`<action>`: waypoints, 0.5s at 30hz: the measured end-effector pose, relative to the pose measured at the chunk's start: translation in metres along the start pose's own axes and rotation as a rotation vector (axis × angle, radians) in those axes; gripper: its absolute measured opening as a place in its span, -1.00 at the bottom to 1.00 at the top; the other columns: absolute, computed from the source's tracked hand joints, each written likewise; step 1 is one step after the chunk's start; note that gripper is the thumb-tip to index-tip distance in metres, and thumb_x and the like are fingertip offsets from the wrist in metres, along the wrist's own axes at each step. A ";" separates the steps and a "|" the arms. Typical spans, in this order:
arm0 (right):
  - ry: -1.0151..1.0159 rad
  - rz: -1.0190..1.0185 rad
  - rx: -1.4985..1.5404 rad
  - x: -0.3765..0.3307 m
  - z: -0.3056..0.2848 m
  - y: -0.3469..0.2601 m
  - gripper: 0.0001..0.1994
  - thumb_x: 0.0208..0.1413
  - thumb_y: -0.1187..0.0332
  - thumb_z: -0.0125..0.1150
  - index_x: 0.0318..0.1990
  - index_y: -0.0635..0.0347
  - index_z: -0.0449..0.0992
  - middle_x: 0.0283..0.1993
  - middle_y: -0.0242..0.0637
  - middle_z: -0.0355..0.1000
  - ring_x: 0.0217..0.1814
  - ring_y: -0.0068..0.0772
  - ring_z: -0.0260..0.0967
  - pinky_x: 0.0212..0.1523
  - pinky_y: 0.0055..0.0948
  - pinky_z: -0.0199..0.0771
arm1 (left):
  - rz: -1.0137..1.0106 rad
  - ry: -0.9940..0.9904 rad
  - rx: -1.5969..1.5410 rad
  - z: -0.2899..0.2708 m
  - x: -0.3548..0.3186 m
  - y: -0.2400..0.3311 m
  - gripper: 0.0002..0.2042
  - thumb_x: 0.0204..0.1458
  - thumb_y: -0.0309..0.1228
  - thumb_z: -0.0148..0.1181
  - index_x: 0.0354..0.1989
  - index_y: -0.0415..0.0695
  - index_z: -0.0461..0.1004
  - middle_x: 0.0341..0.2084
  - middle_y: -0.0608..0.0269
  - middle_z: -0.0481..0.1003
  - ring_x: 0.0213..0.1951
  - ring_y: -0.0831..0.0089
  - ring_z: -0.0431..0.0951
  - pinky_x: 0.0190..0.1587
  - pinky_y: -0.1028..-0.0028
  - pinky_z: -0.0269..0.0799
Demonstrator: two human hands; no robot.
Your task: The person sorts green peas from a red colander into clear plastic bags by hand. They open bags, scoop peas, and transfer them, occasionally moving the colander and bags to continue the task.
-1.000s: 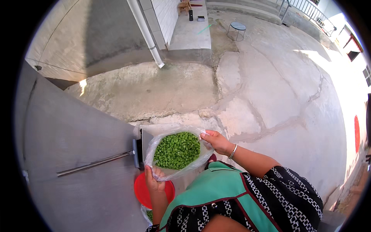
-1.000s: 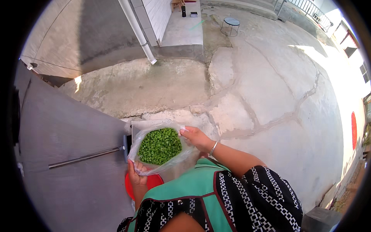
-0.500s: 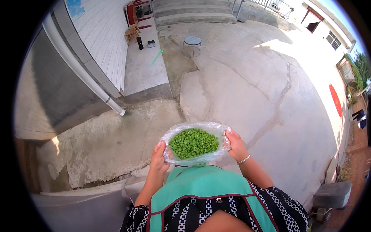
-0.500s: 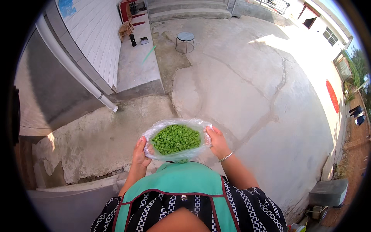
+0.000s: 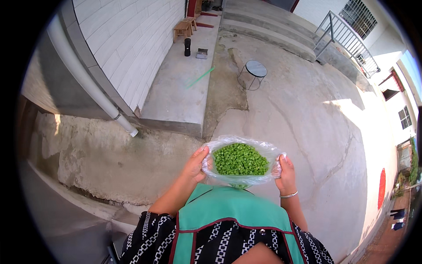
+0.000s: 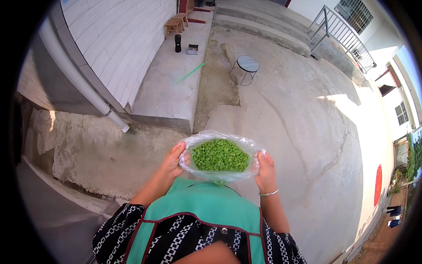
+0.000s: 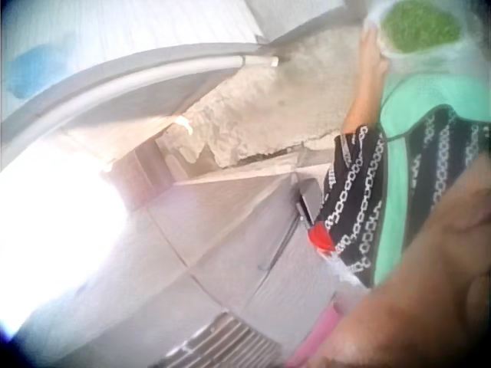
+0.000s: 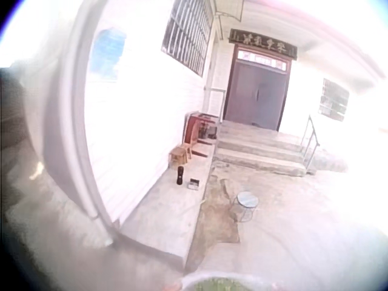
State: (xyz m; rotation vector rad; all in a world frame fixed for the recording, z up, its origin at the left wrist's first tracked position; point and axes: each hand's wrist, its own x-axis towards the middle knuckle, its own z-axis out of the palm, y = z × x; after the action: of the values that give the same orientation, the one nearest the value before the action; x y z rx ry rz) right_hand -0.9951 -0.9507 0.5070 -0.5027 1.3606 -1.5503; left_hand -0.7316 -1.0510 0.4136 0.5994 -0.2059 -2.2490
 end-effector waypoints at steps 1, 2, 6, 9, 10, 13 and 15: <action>-0.041 0.073 -0.019 0.034 0.003 0.008 -0.88 0.21 0.33 0.00 -0.30 0.13 0.42 -0.41 -0.50 0.36 -0.50 -0.70 0.21 -0.53 -0.65 0.20 | 0.021 0.080 -0.023 -0.009 0.008 -0.003 -0.87 0.12 -0.26 0.08 -0.30 0.00 0.34 -0.70 0.51 0.24 -0.69 0.69 0.20 -0.68 0.64 0.09; -0.079 0.112 -0.057 0.066 0.014 0.002 -0.88 0.20 0.32 0.01 -0.31 0.12 0.42 -0.43 -0.51 0.36 -0.53 -0.72 0.20 -0.56 -0.66 0.18 | 0.056 0.123 -0.015 -0.009 0.027 0.007 -0.88 0.12 -0.26 0.07 -0.30 0.01 0.34 -0.70 0.50 0.23 -0.69 0.68 0.19 -0.69 0.64 0.08; -0.188 0.185 -0.082 0.219 0.056 0.013 -0.87 0.21 0.31 0.00 -0.27 0.15 0.42 -0.40 -0.54 0.34 -0.46 -0.75 0.19 -0.51 -0.68 0.18 | 0.168 0.253 -0.027 -0.022 0.120 0.063 -0.88 0.12 -0.25 0.07 -0.33 0.03 0.33 -0.71 0.50 0.20 -0.70 0.67 0.18 -0.70 0.62 0.06; -0.300 0.247 -0.104 0.313 0.099 0.034 -0.87 0.19 0.30 0.03 -0.28 0.13 0.42 -0.43 -0.55 0.34 -0.52 -0.75 0.17 -0.54 -0.68 0.15 | 0.274 0.266 -0.088 -0.051 0.188 0.101 -0.88 0.12 -0.25 0.07 -0.36 0.04 0.31 -0.72 0.50 0.20 -0.70 0.67 0.18 -0.70 0.62 0.05; -0.319 0.261 -0.143 0.343 0.111 0.033 -0.88 0.19 0.30 0.04 -0.28 0.13 0.43 -0.45 -0.56 0.34 -0.53 -0.75 0.16 -0.55 -0.67 0.14 | 0.313 0.243 -0.123 -0.058 0.219 0.115 -0.87 0.12 -0.25 0.07 -0.37 0.04 0.31 -0.72 0.50 0.20 -0.70 0.67 0.18 -0.70 0.62 0.05; -0.372 0.286 -0.292 0.433 0.144 0.044 -0.86 0.18 0.27 0.05 -0.32 0.11 0.44 -0.50 -0.58 0.32 -0.58 -0.76 0.12 -0.58 -0.68 0.09 | 0.424 0.304 -0.192 -0.073 0.283 0.146 -0.85 0.11 -0.25 0.09 -0.41 0.05 0.29 -0.72 0.49 0.22 -0.70 0.66 0.19 -0.69 0.62 0.07; -0.430 0.283 -0.369 0.494 0.175 0.055 -0.84 0.18 0.25 0.05 -0.34 0.10 0.45 -0.53 -0.60 0.31 -0.60 -0.77 0.10 -0.59 -0.68 0.07 | 0.459 0.385 -0.255 -0.080 0.324 0.170 -0.85 0.11 -0.24 0.10 -0.41 0.05 0.29 -0.72 0.49 0.22 -0.70 0.66 0.20 -0.69 0.62 0.08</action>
State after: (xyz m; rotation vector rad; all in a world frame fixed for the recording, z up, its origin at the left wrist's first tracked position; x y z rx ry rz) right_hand -1.0489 -1.4559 0.3682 -0.7816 1.3105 -0.8985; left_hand -0.7700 -1.4007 0.2847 0.7455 0.1268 -1.6497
